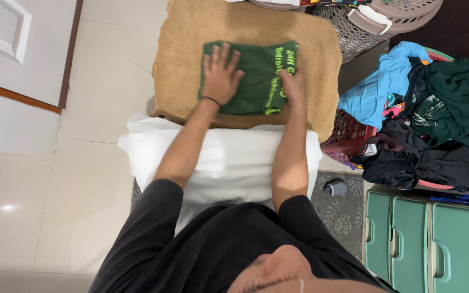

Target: The person folds a dark patterned cloth and then a green t-shirt on a brown mat. They smooth and fold each item neatly, then place the folded pieces aside.

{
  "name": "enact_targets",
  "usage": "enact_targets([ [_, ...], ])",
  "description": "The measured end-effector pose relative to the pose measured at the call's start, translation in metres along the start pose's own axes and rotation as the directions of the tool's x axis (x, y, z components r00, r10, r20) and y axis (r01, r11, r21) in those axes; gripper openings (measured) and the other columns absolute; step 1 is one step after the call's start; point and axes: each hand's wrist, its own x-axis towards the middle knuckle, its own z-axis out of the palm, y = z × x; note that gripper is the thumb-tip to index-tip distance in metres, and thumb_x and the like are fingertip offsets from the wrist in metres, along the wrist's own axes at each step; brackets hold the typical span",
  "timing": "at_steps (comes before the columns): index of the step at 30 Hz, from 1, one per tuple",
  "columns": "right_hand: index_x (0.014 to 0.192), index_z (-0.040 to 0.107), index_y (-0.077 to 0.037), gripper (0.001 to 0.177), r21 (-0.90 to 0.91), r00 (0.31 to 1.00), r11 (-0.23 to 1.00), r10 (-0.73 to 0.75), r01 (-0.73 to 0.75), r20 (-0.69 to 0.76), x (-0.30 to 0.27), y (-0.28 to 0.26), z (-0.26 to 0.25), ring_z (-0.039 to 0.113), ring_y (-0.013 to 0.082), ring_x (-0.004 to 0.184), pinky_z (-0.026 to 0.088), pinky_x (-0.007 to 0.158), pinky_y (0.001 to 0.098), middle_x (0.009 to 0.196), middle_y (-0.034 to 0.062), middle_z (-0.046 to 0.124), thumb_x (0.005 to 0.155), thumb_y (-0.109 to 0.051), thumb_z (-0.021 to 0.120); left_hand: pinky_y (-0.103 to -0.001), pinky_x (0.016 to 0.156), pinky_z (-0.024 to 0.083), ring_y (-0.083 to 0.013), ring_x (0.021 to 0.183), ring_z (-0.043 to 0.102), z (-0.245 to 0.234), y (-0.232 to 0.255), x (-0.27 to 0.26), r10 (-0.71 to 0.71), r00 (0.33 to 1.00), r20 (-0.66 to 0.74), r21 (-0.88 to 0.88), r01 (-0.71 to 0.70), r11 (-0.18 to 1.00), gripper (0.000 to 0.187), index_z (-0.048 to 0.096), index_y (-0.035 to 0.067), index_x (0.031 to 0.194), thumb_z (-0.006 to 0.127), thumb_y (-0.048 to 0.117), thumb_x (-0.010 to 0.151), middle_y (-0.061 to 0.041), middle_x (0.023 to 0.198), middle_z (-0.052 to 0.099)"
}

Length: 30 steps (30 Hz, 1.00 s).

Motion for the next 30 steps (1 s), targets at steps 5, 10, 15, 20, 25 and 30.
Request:
enact_targets([
  [5,0.133,0.055,0.003,0.056,-0.078,0.996,0.993,-0.084,0.083,-0.009,-0.005,-0.003,-0.017,0.07,0.0214,0.093,0.057,0.082,0.0348,0.108,0.012,0.071,0.082,-0.013,0.068,-0.062,0.124,0.009,-0.0382,0.156,0.016,0.016,0.032,-0.016,0.08,0.988,0.134,-0.068,-0.072,0.995,0.062,0.034,0.026,0.162,0.042,0.053,0.107,-0.011,0.17,0.02],
  [10,0.14,0.052,-0.001,0.063,-0.22,0.994,0.97,-0.106,0.104,0.002,-0.006,0.006,-0.028,0.071,0.0227,0.106,0.054,0.092,0.0339,0.117,0.0125,0.072,0.081,-0.014,0.066,-0.061,0.123,0.01,-0.0385,0.154,0.018,0.013,0.028,-0.015,0.091,0.983,0.162,-0.096,-0.076,0.992,0.062,0.035,0.026,0.16,0.044,0.053,0.105,-0.012,0.169,0.022],
  [15,0.138,0.057,-0.002,0.06,-0.425,0.994,0.905,-0.044,-0.001,-0.096,-0.003,0.014,-0.026,0.07,0.0282,0.114,0.051,0.1,0.037,0.121,0.0186,0.072,0.081,-0.019,0.066,-0.052,0.13,0.029,-0.0331,0.155,0.038,0.009,0.012,-0.004,-0.019,0.999,-0.04,-0.311,0.006,0.951,0.053,0.045,0.013,0.154,0.057,0.041,0.111,-0.011,0.165,0.041],
  [20,0.14,0.054,-0.001,0.065,-0.456,0.994,0.888,0.01,-0.059,-0.109,-0.004,0.004,-0.026,0.07,0.0281,0.114,0.051,0.1,0.0373,0.122,0.0192,0.071,0.081,-0.024,0.069,-0.052,0.11,0.039,-0.0411,0.137,0.041,0.005,-0.013,0.009,-0.564,0.824,0.059,-0.268,0.557,0.786,0.07,0.048,0.004,0.141,0.073,0.046,0.091,-0.023,0.148,0.045],
  [25,0.139,0.056,0.001,0.063,-0.337,0.993,0.942,-0.051,0.011,-0.11,-0.014,-0.006,-0.023,0.071,0.0254,0.111,0.053,0.096,0.0358,0.122,0.017,0.073,0.084,-0.026,0.073,-0.046,0.1,0.048,-0.0403,0.12,0.057,0.01,-0.036,0.016,-0.611,0.759,0.225,-0.445,0.638,0.629,0.08,0.047,-0.003,0.135,0.083,0.044,0.081,-0.027,0.131,0.056],
  [30,0.144,0.051,-0.001,0.066,-0.16,0.971,0.958,-0.24,0.237,-0.003,-0.018,-0.018,-0.015,0.068,0.024,0.114,0.054,0.096,0.0348,0.129,0.0164,0.068,0.09,-0.028,0.075,-0.038,0.087,0.06,-0.0291,0.098,0.075,0.017,-0.055,0.013,-0.522,0.749,0.408,-0.587,0.654,0.477,0.057,0.064,-0.006,0.122,0.083,0.029,0.082,-0.019,0.107,0.075],
])
